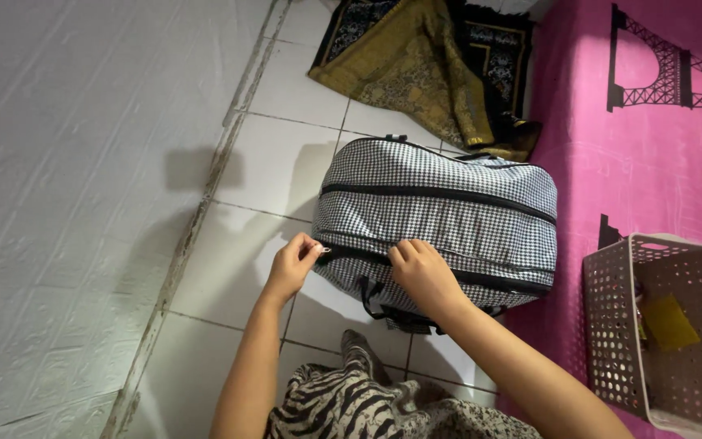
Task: Organize jewelry and small accessories into a plastic storage basket.
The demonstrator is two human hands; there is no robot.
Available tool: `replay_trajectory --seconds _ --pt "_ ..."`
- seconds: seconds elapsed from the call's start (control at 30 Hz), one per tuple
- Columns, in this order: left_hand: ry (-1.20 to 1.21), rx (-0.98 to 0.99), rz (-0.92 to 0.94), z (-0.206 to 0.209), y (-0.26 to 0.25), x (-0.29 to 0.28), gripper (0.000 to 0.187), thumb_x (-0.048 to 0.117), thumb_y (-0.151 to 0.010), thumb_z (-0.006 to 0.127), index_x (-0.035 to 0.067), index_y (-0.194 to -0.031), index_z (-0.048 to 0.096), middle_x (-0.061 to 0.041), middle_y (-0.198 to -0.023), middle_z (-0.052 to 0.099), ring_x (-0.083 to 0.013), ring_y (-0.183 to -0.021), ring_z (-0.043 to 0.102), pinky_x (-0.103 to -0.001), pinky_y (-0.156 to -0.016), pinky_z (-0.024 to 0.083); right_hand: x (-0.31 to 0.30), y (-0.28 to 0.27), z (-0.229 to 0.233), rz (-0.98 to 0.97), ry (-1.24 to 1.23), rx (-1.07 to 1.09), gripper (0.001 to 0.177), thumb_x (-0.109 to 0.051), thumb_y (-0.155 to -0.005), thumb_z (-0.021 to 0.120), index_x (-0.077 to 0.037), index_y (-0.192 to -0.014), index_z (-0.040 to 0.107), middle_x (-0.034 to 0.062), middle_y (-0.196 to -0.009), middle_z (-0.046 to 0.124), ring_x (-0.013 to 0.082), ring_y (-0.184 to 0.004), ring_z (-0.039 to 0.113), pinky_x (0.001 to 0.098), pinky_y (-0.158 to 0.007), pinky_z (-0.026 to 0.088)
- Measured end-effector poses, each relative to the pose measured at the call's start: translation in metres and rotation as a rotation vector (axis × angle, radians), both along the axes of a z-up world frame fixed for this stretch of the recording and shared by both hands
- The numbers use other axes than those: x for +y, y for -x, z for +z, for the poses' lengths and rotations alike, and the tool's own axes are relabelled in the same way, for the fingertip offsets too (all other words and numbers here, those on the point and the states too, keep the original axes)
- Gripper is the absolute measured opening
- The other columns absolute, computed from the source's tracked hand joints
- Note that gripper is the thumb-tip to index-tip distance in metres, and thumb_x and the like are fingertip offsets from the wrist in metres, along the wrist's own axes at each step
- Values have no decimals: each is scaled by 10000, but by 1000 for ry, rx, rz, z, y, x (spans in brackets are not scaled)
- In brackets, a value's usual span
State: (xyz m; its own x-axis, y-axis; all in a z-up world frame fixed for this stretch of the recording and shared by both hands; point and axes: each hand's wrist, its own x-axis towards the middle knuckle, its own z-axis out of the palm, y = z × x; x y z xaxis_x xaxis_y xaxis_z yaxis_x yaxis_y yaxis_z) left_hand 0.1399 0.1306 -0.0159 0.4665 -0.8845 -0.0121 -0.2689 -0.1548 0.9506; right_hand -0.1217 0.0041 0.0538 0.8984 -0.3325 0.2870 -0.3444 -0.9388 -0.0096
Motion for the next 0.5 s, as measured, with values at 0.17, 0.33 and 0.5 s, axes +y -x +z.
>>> replay_trajectory --seconds 0.17,0.33,0.5 --pt "88 186 -42 -34 -4 6 144 154 -1055 635 20 -1005 620 -22 -897 620 -88 -843 537 -250 -761 458 18 -20 22 4 -23 -94 289 -209 -804 702 -48 -1040 658 79 -1003 620 256 -986 608 392 -865 493" --pt "128 340 -74 -11 9 8 124 150 -1017 600 33 -1038 634 -15 -1000 702 -80 -957 634 -234 -899 518 28 -55 9 119 2 -279 470 -258 -835 687 -5 -1230 652 86 -1091 622 242 -1017 598 378 -881 479" --pt "90 273 -97 14 11 12 127 112 -1005 604 15 -1072 652 -13 -1023 696 -77 -960 626 -241 -865 511 27 -78 -47 65 97 -189 367 -126 -863 647 23 -1198 662 62 -1021 592 213 -1016 577 346 -949 488"
